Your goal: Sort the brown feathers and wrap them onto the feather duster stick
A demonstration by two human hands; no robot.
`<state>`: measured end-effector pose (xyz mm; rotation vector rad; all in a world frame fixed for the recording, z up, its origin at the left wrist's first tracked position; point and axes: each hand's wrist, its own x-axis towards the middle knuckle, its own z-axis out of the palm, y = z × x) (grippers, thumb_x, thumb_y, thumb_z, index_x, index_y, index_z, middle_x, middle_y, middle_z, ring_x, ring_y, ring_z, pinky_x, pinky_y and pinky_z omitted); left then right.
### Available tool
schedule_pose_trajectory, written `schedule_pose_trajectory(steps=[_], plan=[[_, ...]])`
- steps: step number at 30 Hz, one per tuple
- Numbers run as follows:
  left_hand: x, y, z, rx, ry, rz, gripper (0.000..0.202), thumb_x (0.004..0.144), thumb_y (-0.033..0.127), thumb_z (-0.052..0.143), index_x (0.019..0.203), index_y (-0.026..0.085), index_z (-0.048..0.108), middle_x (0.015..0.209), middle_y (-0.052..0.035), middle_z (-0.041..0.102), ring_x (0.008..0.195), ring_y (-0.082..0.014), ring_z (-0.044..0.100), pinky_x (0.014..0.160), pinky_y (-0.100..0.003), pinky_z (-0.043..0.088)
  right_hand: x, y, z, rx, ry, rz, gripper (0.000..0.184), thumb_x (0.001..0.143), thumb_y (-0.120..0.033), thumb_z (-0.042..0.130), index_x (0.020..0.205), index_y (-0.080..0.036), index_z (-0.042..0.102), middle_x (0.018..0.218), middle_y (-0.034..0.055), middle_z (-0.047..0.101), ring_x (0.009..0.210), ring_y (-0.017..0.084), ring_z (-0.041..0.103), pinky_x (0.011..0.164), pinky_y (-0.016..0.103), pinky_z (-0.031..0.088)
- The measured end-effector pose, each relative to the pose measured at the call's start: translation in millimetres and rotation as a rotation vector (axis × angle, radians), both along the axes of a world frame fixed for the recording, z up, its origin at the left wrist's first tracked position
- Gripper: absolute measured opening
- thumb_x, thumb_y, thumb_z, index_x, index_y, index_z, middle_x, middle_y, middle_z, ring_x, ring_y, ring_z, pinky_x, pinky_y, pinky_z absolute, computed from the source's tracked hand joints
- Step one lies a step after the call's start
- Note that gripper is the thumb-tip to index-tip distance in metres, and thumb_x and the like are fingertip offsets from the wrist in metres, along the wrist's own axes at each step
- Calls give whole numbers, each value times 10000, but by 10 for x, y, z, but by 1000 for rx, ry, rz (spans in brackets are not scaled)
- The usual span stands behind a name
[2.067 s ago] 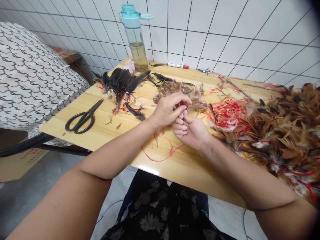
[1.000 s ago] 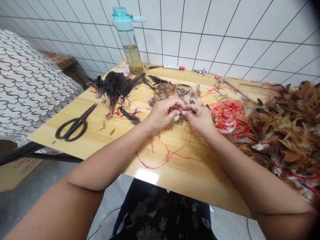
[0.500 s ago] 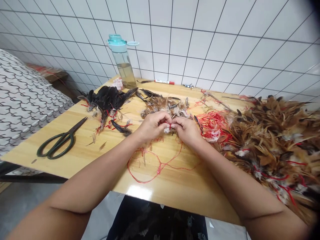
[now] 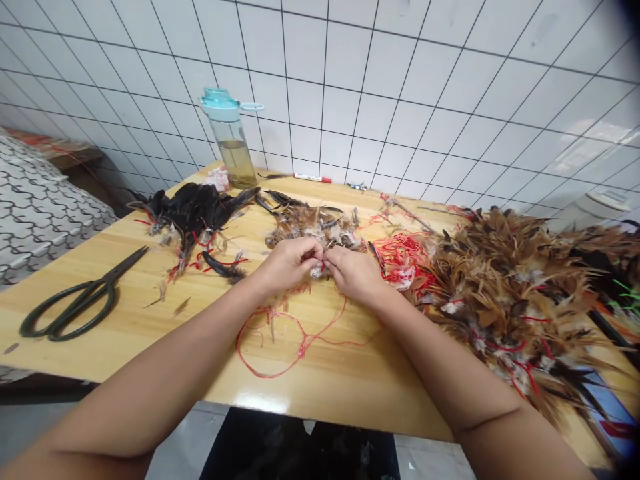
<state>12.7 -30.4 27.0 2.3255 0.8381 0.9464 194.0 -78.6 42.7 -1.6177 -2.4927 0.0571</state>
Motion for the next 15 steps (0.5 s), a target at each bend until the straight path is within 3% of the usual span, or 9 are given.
schedule_pose_trajectory(steps=[6, 15], plan=[[-32, 29, -16, -8, 11, -5, 72, 757, 122, 525, 765, 167, 580, 681, 26, 606, 628, -100, 530, 600, -204, 392, 35, 23, 3, 39, -49, 35, 328, 978, -301, 357, 1085, -242, 661, 1050, 55, 692, 842, 177, 615, 579, 297, 293], [-68, 33, 36, -104, -45, -28, 63, 767, 162, 551, 815, 167, 593, 661, 23, 602, 613, -101, 550, 587, -200, 403, 161, 121, 24, 54, -52, -62, 289, 924, -251, 408, 971, -235, 693, 987, 39, 700, 848, 172, 611, 577, 297, 264]])
